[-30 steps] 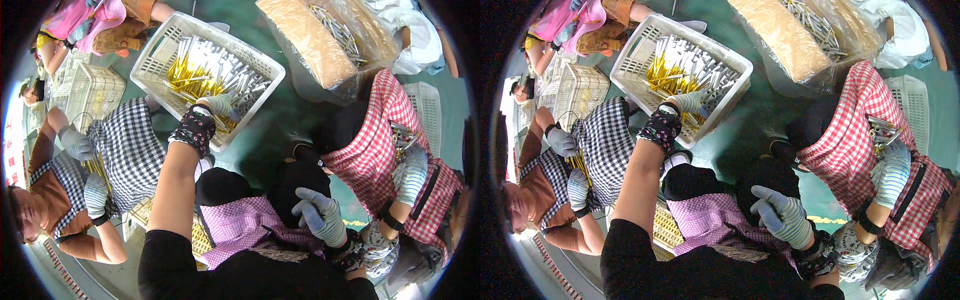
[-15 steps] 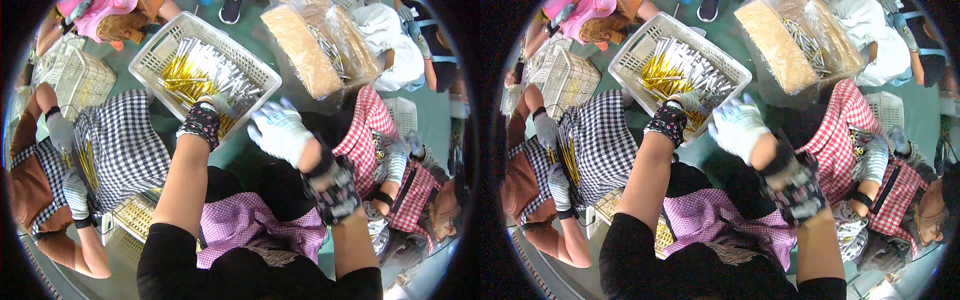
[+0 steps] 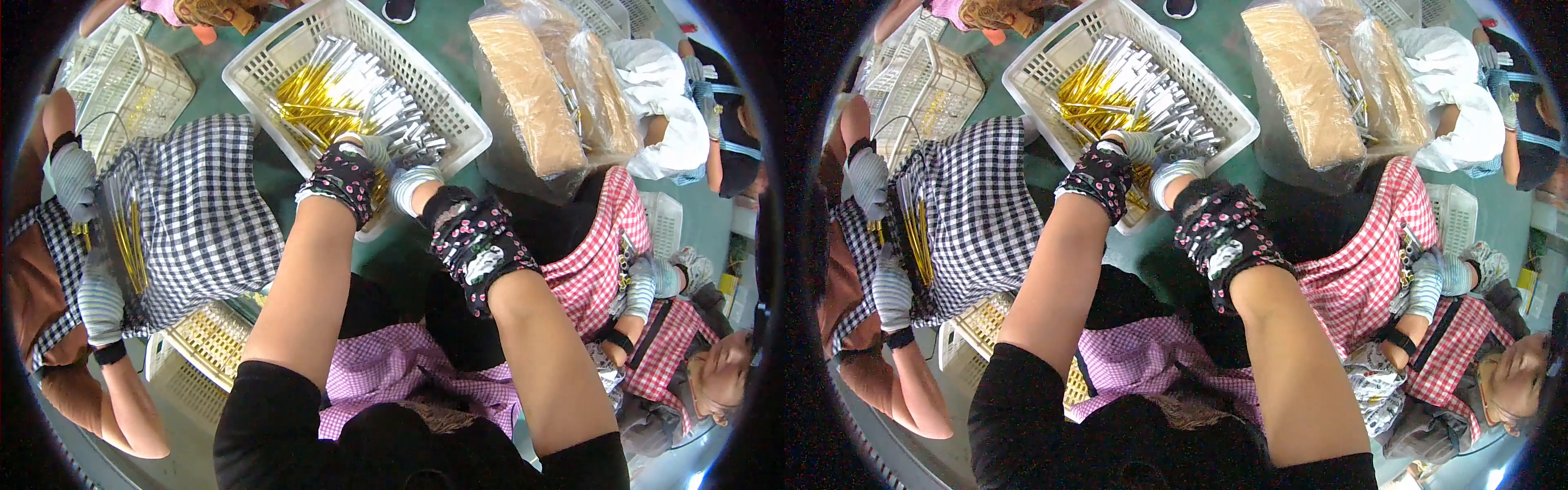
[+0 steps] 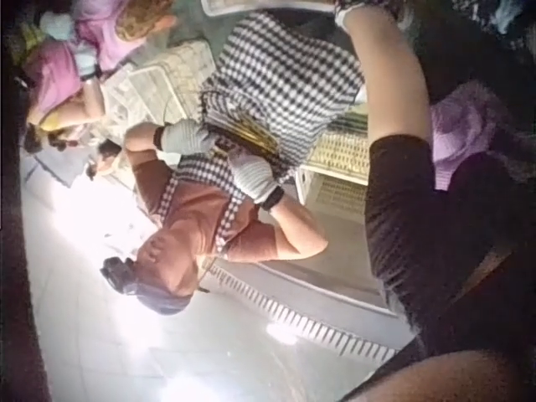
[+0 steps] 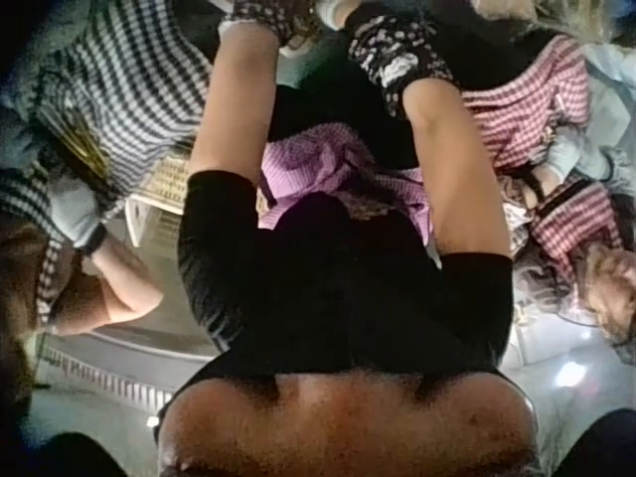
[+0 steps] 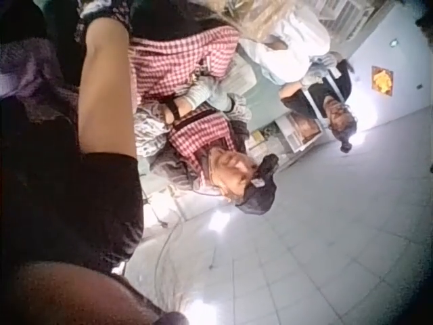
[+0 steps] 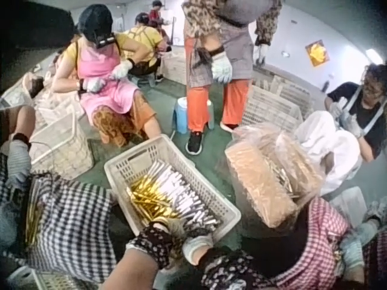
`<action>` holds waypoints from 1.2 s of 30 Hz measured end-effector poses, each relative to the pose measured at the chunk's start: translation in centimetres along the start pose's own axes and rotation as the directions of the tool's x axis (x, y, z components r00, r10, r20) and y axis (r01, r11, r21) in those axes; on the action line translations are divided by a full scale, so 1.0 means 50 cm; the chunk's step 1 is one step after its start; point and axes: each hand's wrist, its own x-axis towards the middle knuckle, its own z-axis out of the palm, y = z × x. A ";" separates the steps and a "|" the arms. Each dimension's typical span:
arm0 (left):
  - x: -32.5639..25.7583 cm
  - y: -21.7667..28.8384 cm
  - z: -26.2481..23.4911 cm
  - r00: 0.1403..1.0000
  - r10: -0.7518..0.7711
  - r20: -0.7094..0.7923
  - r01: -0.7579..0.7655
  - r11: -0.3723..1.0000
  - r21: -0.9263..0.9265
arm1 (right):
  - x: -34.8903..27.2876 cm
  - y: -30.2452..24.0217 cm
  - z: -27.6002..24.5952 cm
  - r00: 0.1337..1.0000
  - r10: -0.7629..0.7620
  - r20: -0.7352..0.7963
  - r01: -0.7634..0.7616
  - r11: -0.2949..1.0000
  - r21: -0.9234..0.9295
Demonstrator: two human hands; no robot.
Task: Sorting gold-colored tubes and placing them into plastic crates.
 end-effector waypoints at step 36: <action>-0.300 0.282 -0.244 0.778 0.076 -0.623 -0.553 0.554 -0.623 | 0.016 0.028 -0.232 0.908 0.396 -0.135 0.329 -0.476 0.816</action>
